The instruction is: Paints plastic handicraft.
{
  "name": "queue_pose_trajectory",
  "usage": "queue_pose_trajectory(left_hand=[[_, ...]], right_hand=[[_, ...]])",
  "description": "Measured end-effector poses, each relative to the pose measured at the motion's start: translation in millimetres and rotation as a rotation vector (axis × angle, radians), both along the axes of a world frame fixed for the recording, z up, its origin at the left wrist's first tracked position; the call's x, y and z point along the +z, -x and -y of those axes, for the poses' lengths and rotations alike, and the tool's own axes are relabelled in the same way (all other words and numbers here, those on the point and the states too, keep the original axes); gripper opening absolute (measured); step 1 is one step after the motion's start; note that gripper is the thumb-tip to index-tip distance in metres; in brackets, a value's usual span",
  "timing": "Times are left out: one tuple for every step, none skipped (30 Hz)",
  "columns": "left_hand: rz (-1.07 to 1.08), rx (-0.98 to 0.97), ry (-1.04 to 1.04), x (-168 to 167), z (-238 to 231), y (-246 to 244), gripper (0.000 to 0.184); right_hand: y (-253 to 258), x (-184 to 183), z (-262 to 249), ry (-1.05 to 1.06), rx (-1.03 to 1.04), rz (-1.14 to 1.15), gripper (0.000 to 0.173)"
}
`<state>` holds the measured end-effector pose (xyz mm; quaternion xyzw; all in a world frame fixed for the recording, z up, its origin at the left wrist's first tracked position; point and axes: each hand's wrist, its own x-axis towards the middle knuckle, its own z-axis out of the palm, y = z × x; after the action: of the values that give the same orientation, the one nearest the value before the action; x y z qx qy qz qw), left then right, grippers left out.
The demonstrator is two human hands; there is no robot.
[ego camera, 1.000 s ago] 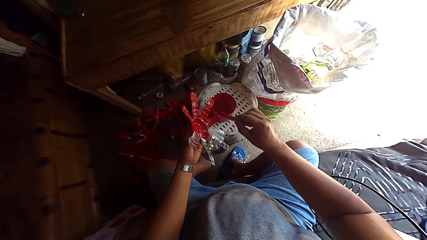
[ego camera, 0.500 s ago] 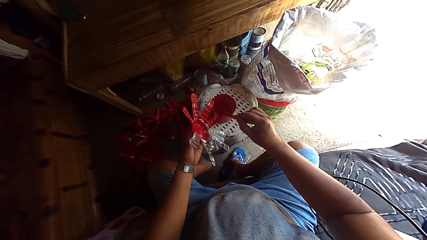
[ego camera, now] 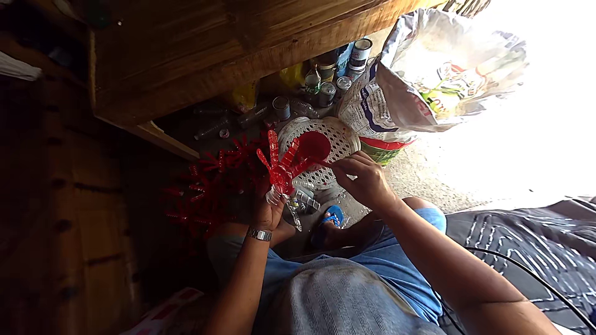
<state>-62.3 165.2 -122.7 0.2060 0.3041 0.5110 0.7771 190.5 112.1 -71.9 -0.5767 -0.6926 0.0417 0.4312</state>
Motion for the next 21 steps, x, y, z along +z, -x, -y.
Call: queue_pose_trajectory(left_hand=[[-0.002, 0.004, 0.005, 1, 0, 0, 0.043], [-0.002, 0.001, 0.004, 1, 0, 0, 0.041], [0.000, -0.006, 0.004, 1, 0, 1, 0.040], [0.002, -0.010, 0.005, 1, 0, 1, 0.040], [0.000, -0.017, 0.002, 0, 0, 1, 0.039], [0.001, -0.019, 0.001, 0, -1, 1, 0.039], [0.009, -0.022, 0.000, -1, 0, 1, 0.040], [0.017, -0.019, 0.002, -1, 0, 1, 0.042], [0.025, -0.015, 0.004, -2, 0, 1, 0.044], [0.027, -0.016, 0.004, -2, 0, 1, 0.045], [0.028, -0.016, 0.004, -2, 0, 1, 0.046], [0.027, -0.016, 0.004, -2, 0, 1, 0.045], [0.025, -0.015, 0.006, -2, 0, 1, 0.043], [0.026, -0.015, 0.004, -2, 0, 0, 0.043], [0.029, -0.014, 0.001, -2, 0, 0, 0.045], [0.027, -0.010, -0.001, -1, 0, 0, 0.046], [0.023, -0.007, 0.004, 0, 0, 0, 0.045], [0.021, -0.004, 0.011, 0, 0, 0, 0.043], [0.021, -0.001, 0.014, 0, 0, 0, 0.042], [0.018, 0.000, 0.015, 0, 0, 0, 0.042], [0.016, -0.003, 0.011, -2, 0, 0, 0.042]], right_hand=[[0, -1, 3, -0.002, 0.000, -0.003, 0.016], [1, -1, 7, -0.006, 0.000, -0.010, 0.015], [1, -1, 11, -0.013, 0.001, -0.020, 0.015], [2, 1, 14, -0.022, 0.001, -0.026, 0.014], [3, 3, 16, -0.030, 0.004, -0.037, 0.014], [5, 5, 16, -0.037, 0.009, -0.047, 0.014], [7, 7, 15, -0.042, 0.020, -0.056, 0.014], [9, 8, 13, -0.047, 0.033, -0.060, 0.014], [12, 8, 11, -0.048, 0.047, -0.058, 0.014], [15, 7, 8, -0.046, 0.059, -0.054, 0.014], [17, 6, 5, -0.042, 0.068, -0.047, 0.014], [19, 3, 4, -0.040, 0.077, -0.039, 0.014], [20, 1, 3, -0.034, 0.084, -0.027, 0.015], [20, -3, 4, -0.031, 0.092, -0.019, 0.014], [20, -5, 5, -0.026, 0.098, -0.013, 0.014], [19, -8, 8, -0.021, 0.103, -0.008, 0.014], [19, -9, 11, -0.019, 0.108, -0.004, 0.014], [19, -9, 14, -0.021, 0.112, -0.001, 0.014], [19, -8, 16, -0.030, 0.110, -0.003, 0.014], [20, -6, 17, -0.043, 0.107, -0.008, 0.014], [20, -4, 17, -0.055, 0.103, -0.007, 0.013]])
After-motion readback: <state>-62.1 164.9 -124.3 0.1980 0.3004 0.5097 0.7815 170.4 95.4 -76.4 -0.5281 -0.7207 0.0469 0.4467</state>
